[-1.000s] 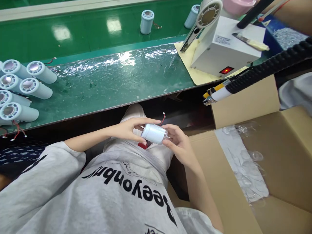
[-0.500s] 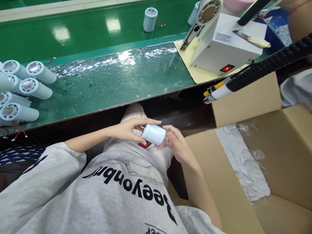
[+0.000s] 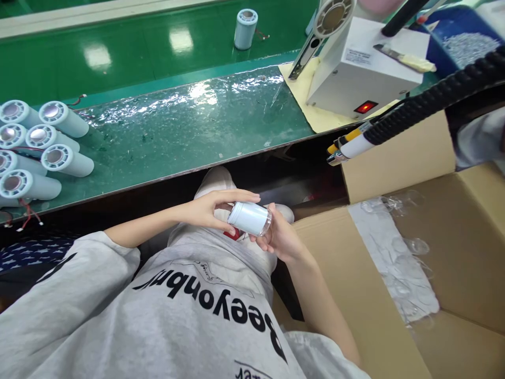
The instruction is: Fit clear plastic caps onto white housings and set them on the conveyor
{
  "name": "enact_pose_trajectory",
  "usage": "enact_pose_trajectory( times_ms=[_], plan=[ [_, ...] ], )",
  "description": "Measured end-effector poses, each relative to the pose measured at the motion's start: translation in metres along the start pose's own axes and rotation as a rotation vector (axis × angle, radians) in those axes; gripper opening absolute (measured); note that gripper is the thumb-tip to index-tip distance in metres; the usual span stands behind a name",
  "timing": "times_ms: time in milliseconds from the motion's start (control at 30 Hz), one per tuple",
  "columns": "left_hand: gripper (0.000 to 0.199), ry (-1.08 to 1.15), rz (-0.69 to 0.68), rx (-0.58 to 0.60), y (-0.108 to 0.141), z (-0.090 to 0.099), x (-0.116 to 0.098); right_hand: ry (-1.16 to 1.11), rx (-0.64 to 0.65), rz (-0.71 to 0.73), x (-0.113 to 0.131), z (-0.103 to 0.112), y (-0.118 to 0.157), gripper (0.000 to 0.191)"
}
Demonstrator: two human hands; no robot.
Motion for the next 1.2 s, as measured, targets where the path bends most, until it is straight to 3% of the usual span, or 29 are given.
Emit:
enact_pose_trajectory(
  times_ms=[133,200,267,367,467,533,700,933,1000,1067,1133,1200],
  plan=[
    [0.066,-0.026,-0.004,-0.004,0.000,-0.002,-0.002,0.016,0.065,-0.063,-0.006,0.001,-0.001,0.078],
    [0.065,0.002,0.034,-0.030,0.001,-0.003,-0.003,0.103,0.056,-0.017,-0.009,0.004,-0.001,0.084],
    [0.067,0.087,0.087,-0.065,0.002,-0.004,-0.003,0.293,-0.062,0.167,-0.006,0.010,0.003,0.082],
    [0.072,0.256,0.156,-0.081,0.005,-0.006,0.000,0.760,-0.275,0.582,0.007,0.010,0.018,0.070],
    [0.076,0.317,0.183,-0.041,0.005,-0.006,0.003,1.132,-0.256,0.773,0.010,0.002,0.028,0.040],
    [0.077,0.257,0.148,-0.006,0.004,-0.004,0.001,1.137,-0.219,0.772,0.008,0.002,0.029,0.037],
    [0.074,0.127,0.037,0.044,0.003,-0.001,-0.009,0.706,-0.147,0.627,0.001,0.012,0.028,0.057],
    [0.085,0.337,0.193,0.098,0.005,-0.012,0.010,0.603,-0.181,0.502,-0.003,0.014,0.025,0.054],
    [0.087,0.369,0.231,0.065,0.004,-0.016,0.015,0.545,-0.161,0.468,-0.008,0.008,0.019,0.060],
    [0.076,0.394,0.332,0.012,0.007,-0.014,0.017,0.528,-0.112,0.432,-0.012,0.005,0.014,0.066],
    [0.061,0.287,0.470,-0.073,0.011,0.005,0.015,0.628,-0.186,0.391,-0.010,0.018,0.020,0.064],
    [0.047,0.040,0.575,-0.239,0.006,0.043,0.010,0.760,-0.475,0.355,0.001,0.052,0.049,0.053]
  ],
)
Point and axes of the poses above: each hand's wrist, its own y-axis away from the middle knuckle, its own z-axis out of the back of the hand, x = y × z, the point moved 4 cm from there along -y, towards the middle knuckle, and after that the axes turned 15 degrees about x, right-handed, at the moved point
